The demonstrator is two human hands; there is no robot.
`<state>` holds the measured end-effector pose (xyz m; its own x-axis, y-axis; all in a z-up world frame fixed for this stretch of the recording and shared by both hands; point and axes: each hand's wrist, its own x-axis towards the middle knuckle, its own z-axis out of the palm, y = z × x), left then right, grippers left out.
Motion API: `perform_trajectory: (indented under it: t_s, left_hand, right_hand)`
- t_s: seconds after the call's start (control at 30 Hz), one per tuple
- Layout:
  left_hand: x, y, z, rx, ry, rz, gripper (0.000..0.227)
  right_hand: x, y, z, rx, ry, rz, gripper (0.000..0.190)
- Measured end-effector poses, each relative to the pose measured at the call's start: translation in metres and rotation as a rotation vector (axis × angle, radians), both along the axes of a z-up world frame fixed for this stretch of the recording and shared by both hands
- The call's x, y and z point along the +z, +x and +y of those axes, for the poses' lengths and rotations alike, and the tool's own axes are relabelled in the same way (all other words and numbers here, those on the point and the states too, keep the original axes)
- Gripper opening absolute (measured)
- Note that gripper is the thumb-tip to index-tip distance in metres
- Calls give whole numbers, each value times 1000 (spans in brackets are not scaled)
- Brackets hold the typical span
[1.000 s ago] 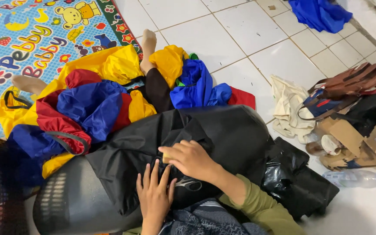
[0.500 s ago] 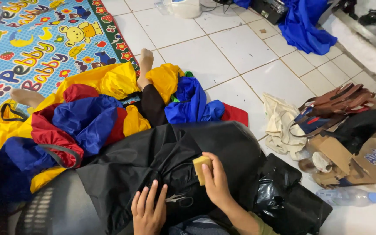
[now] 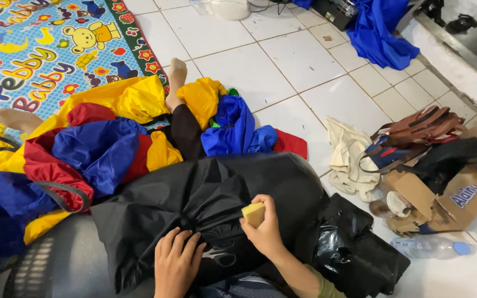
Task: Processing and cleaning fabric covers using a sponge and scissors before sorting them.
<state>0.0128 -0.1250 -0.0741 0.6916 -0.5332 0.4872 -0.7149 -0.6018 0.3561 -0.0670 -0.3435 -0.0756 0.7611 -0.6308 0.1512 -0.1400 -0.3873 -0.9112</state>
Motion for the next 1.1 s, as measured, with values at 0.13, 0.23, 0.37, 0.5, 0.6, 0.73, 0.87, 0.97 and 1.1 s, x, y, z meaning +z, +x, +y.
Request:
perform_trajectory:
  t_s: [0.13,0.23,0.37,0.5,0.6,0.73,0.87,0.97,1.1]
  left_hand:
    - [-6,2,-1,-142,-68,-21,36]
    - [-14,-11,-9,-109,4,15,48]
    - [-25,-32,-21,-126,85,62,68]
    - [-40,-31,-20,-217,-162,113,38]
    - [-54,-47,-8,25,-609,238,39]
    - [-41,-46,-4,237,-675,124,39]
    - [-58,-49,-4,215,-690,145,53]
    - [-23,-45,-11,208,-594,248,52]
    - [-3,-42,-15,185,-755,624,51]
  right_hand:
    - [3,-16,4,7,186,-39,55]
    - [9,-17,17,-45,318,-27,55]
    - [28,7,38,98,161,-199,52]
    - [34,42,69,346,163,-213,49]
    - [43,56,79,520,222,-88,44]
    - [16,64,77,537,309,-78,43]
    - [21,62,72,513,388,-125,41]
    - [42,53,72,522,496,-203,40]
    - [54,46,74,598,510,-215,40]
